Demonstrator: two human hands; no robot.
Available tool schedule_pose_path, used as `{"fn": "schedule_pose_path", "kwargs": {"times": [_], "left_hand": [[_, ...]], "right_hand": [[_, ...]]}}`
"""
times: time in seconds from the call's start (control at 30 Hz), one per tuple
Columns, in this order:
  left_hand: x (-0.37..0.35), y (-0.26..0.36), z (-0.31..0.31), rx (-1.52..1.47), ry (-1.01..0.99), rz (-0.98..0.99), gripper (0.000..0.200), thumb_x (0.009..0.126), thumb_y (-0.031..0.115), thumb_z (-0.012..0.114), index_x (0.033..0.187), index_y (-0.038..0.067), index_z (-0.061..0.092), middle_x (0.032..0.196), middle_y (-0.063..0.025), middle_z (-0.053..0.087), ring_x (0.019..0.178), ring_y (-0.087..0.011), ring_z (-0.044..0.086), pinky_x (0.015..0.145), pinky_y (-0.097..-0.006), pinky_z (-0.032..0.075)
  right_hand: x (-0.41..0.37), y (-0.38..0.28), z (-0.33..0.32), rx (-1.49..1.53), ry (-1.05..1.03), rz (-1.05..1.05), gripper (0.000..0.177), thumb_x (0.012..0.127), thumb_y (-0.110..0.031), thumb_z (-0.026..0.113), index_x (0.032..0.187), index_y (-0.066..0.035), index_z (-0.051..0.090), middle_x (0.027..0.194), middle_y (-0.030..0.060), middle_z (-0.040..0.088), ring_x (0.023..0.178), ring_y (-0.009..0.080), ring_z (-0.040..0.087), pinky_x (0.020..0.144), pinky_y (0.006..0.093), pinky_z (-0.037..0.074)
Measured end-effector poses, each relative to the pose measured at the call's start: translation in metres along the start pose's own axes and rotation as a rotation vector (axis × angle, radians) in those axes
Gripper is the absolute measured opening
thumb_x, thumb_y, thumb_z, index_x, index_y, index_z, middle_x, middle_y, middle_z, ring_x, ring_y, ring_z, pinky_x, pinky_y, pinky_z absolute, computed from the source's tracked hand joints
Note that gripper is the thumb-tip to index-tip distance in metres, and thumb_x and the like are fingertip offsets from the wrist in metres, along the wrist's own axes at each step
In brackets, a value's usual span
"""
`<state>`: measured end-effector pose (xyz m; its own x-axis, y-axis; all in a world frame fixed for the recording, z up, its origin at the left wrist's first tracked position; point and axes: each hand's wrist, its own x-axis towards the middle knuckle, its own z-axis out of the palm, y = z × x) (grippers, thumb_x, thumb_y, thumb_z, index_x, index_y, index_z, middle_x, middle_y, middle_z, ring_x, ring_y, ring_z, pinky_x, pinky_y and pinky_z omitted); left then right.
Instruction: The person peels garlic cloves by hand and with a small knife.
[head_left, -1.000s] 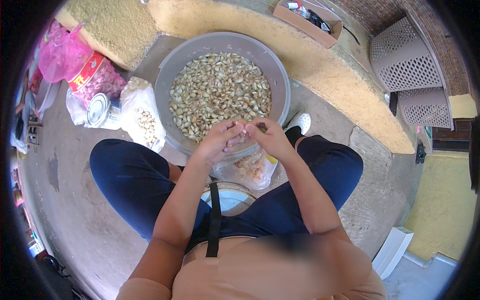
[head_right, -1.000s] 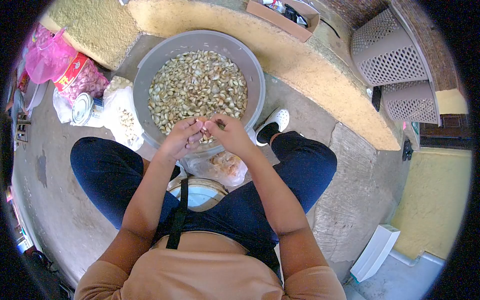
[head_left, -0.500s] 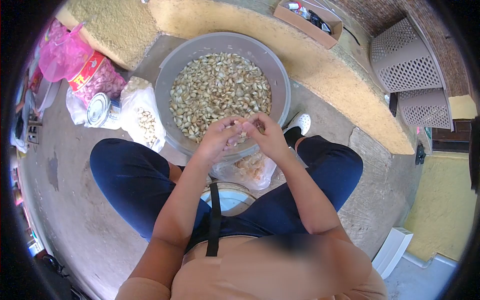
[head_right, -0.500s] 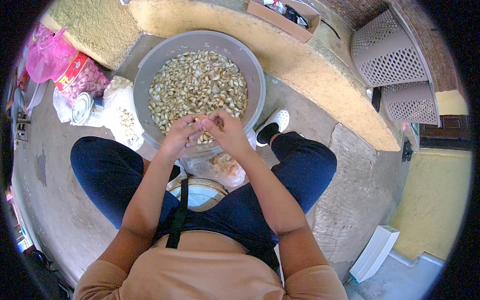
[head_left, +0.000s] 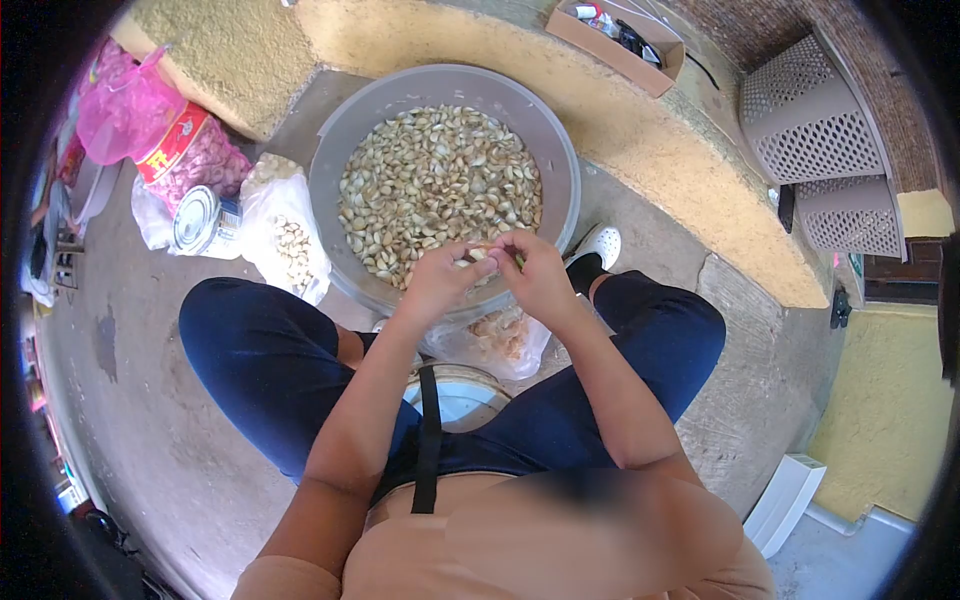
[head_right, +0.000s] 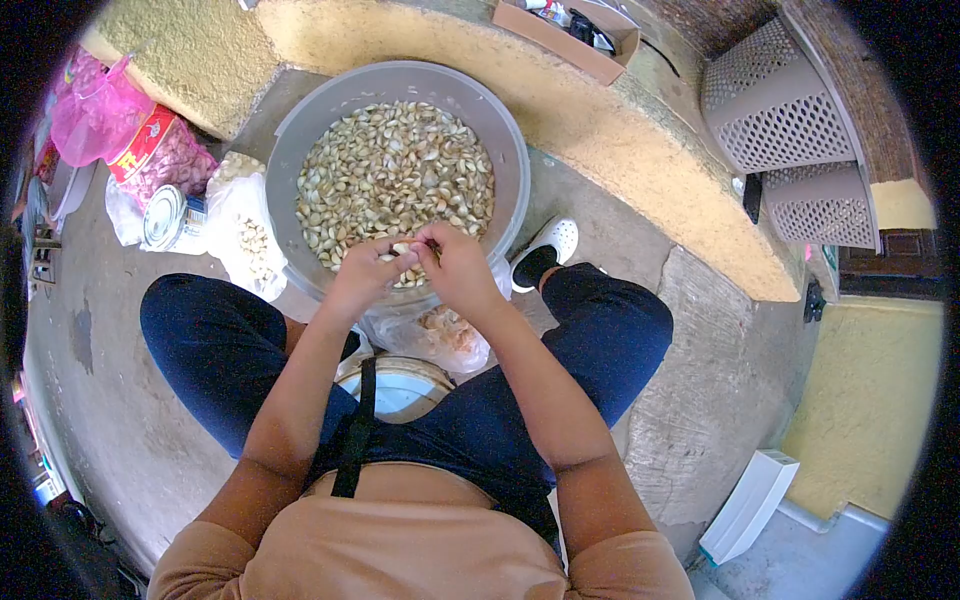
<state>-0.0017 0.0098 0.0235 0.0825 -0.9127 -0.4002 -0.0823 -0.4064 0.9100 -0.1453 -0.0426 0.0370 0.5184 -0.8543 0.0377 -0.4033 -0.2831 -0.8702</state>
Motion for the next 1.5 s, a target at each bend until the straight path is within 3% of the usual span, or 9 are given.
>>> {"fn": "schedule_pose_path", "kwargs": {"times": [0.17, 0.27, 0.37, 0.57, 0.67, 0.77, 1.17, 1.27, 1.5], "left_hand": [[0.004, -0.010, -0.002, -0.037, -0.028, 0.089, 0.032, 0.077, 0.027, 0.063, 0.101, 0.006, 0.060, 0.052, 0.0061, 0.040, 0.044, -0.0028, 0.034, 0.040, -0.0179, 0.026], [0.003, -0.005, -0.003, 0.005, -0.016, 0.116, 0.030, 0.077, 0.027, 0.063, 0.099, 0.006, 0.060, 0.053, 0.0058, 0.041, 0.044, -0.0028, 0.034, 0.040, -0.0180, 0.026], [0.003, -0.006, -0.003, 0.071, -0.049, 0.172, 0.029, 0.078, 0.027, 0.062, 0.097, 0.006, 0.061, 0.054, 0.0054, 0.042, 0.046, -0.0025, 0.035, 0.041, -0.0177, 0.027], [0.001, -0.007, -0.006, -0.278, -0.146, -0.046, 0.026, 0.081, 0.024, 0.058, 0.096, 0.003, 0.057, 0.057, 0.0057, 0.041, 0.047, -0.0026, 0.033, 0.039, -0.0176, 0.024], [0.003, -0.009, -0.008, -0.443, -0.155, -0.112, 0.024, 0.082, 0.021, 0.056, 0.097, 0.002, 0.056, 0.060, 0.0047, 0.042, 0.046, -0.0029, 0.033, 0.038, -0.0173, 0.022], [0.002, -0.006, -0.010, -0.436, -0.203, -0.126, 0.024, 0.083, 0.020, 0.055, 0.098, 0.003, 0.055, 0.063, 0.0032, 0.044, 0.048, -0.0029, 0.034, 0.037, -0.0166, 0.022], [-0.002, 0.002, -0.012, -0.290, -0.277, -0.065, 0.028, 0.081, 0.024, 0.058, 0.100, 0.004, 0.056, 0.056, 0.0077, 0.039, 0.044, -0.0017, 0.031, 0.039, -0.0169, 0.023], [-0.003, 0.002, -0.013, -0.012, -0.260, 0.004, 0.029, 0.081, 0.025, 0.058, 0.100, 0.004, 0.057, 0.057, 0.0075, 0.040, 0.045, -0.0017, 0.032, 0.040, -0.0170, 0.024], [-0.004, 0.002, -0.009, -0.252, -0.249, -0.066, 0.025, 0.081, 0.026, 0.057, 0.093, 0.004, 0.057, 0.056, 0.0074, 0.040, 0.044, -0.0021, 0.031, 0.039, -0.0169, 0.023]], "right_hand": [[0.001, 0.008, 0.005, -0.055, 0.005, -0.126, 0.011, 0.080, -0.005, 0.053, 0.088, 0.002, 0.053, 0.070, 0.0097, 0.057, 0.060, 0.0134, 0.053, 0.054, 0.0265, 0.042], [-0.001, 0.004, 0.007, 0.093, -0.007, 0.075, 0.010, 0.082, -0.007, 0.052, 0.088, 0.001, 0.051, 0.068, 0.0072, 0.055, 0.053, 0.0102, 0.051, 0.047, 0.0249, 0.040], [0.002, 0.010, 0.007, 0.167, 0.062, 0.214, 0.010, 0.081, -0.008, 0.052, 0.086, 0.001, 0.054, 0.068, 0.0107, 0.057, 0.058, 0.0180, 0.053, 0.055, 0.0294, 0.042], [0.004, 0.007, -0.006, 0.482, -0.187, 0.417, 0.018, 0.079, -0.011, 0.058, 0.090, 0.002, 0.055, 0.064, 0.0054, 0.053, 0.053, 0.0100, 0.049, 0.051, 0.0263, 0.041], [0.004, -0.012, -0.014, 0.355, -0.232, 0.399, 0.019, 0.080, -0.013, 0.058, 0.094, 0.000, 0.057, 0.068, 0.0020, 0.054, 0.052, 0.0076, 0.046, 0.047, 0.0229, 0.039], [0.001, 0.003, -0.010, 0.038, -0.096, 0.024, 0.016, 0.076, -0.012, 0.061, 0.088, 0.000, 0.060, 0.072, 0.0044, 0.058, 0.060, 0.0121, 0.052, 0.054, 0.0255, 0.041], [-0.001, -0.004, -0.006, -0.060, -0.013, 0.001, 0.017, 0.073, -0.012, 0.060, 0.084, 0.000, 0.059, 0.076, 0.0098, 0.060, 0.065, 0.0155, 0.056, 0.058, 0.0257, 0.043], [-0.001, 0.001, 0.001, 0.034, 0.076, 0.149, 0.018, 0.074, -0.012, 0.059, 0.086, 0.002, 0.058, 0.074, 0.0084, 0.060, 0.065, 0.0122, 0.056, 0.059, 0.0242, 0.043], [0.002, 0.006, -0.004, 0.220, 0.056, 0.189, 0.016, 0.075, -0.011, 0.058, 0.084, 0.003, 0.058, 0.068, 0.0086, 0.061, 0.062, 0.0125, 0.057, 0.058, 0.0250, 0.045]]}}
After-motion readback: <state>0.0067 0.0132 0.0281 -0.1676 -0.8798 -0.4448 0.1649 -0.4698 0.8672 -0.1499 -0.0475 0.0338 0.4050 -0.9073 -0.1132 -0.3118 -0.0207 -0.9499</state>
